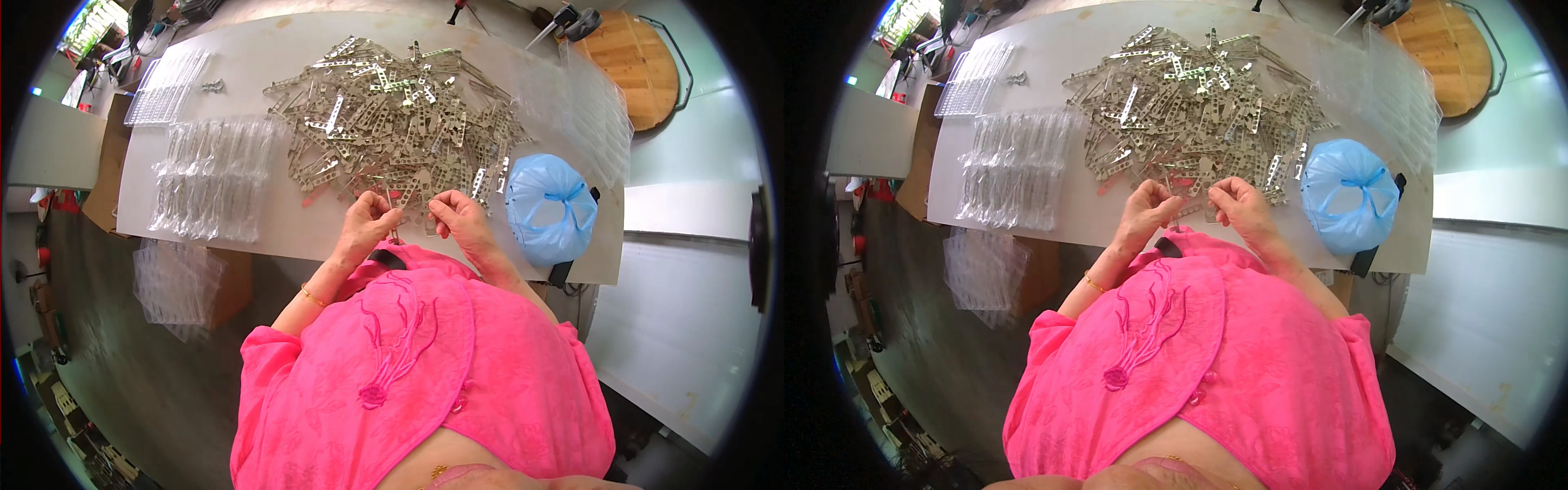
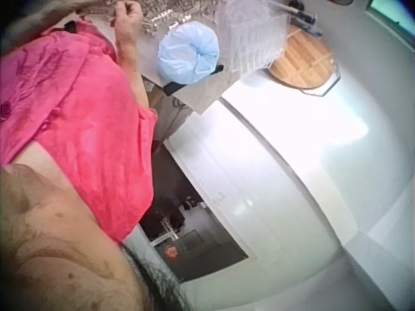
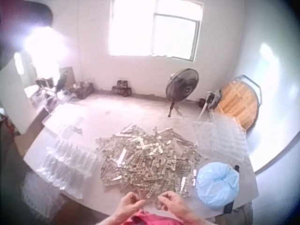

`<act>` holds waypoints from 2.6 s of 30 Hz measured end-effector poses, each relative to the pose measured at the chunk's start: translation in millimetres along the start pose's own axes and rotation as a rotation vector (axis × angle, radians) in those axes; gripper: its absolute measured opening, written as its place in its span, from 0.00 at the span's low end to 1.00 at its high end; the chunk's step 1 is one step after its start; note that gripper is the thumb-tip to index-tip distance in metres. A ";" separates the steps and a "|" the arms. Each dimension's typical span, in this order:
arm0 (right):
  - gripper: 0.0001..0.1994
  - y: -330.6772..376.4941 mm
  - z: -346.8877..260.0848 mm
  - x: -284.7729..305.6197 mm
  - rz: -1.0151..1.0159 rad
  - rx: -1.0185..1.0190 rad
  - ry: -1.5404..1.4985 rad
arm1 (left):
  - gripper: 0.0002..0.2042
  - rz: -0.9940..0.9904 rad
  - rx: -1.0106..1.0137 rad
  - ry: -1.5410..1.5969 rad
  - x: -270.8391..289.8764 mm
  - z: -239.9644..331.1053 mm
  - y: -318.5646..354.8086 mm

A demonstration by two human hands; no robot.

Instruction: Manually sort and pack metal hardware components into plastic bags.

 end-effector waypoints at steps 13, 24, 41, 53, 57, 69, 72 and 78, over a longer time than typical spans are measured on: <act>0.07 -3.5 -15.1 -55.5 0.057 0.048 -0.012 | 0.07 -0.126 0.037 0.192 47.9 28.2 -1.1; 0.07 -6.5 -24.9 -111.6 0.107 0.073 -0.051 | 0.05 -0.260 0.193 0.400 90.6 33.9 -5.7; 0.06 8.6 -18.7 -96.1 0.072 0.103 0.001 | 0.04 -0.392 0.283 0.599 50.8 11.8 3.4; 0.05 16.4 -7.9 -55.2 0.002 0.072 0.070 | 0.03 -0.332 0.289 0.656 6.1 -15.4 6.4; 0.05 15.2 -2.5 -45.5 -0.017 0.068 0.083 | 0.03 -0.307 0.302 0.671 -4.8 -19.4 7.2; 0.06 5.0 -10.0 -62.3 -0.006 0.064 0.051 | 0.04 -0.344 0.291 0.695 13.0 -12.8 -0.1; 0.06 2.0 -13.7 -73.9 -0.001 0.059 0.047 | 0.04 -0.359 0.289 0.691 26.1 -8.3 -1.6; 0.06 -5.7 -15.8 -98.2 0.035 0.074 0.056 | 0.05 -0.365 0.320 0.635 49.1 8.1 -1.5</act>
Point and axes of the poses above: each hand's wrist, its own y-axis away from the middle knuckle, its own x-axis out of the back of the hand, z = x × y, the point moved 8 cm from there along -y, towards the middle knuckle, and after that the axes turned 12 degrees about y, right-handed, at the moved point
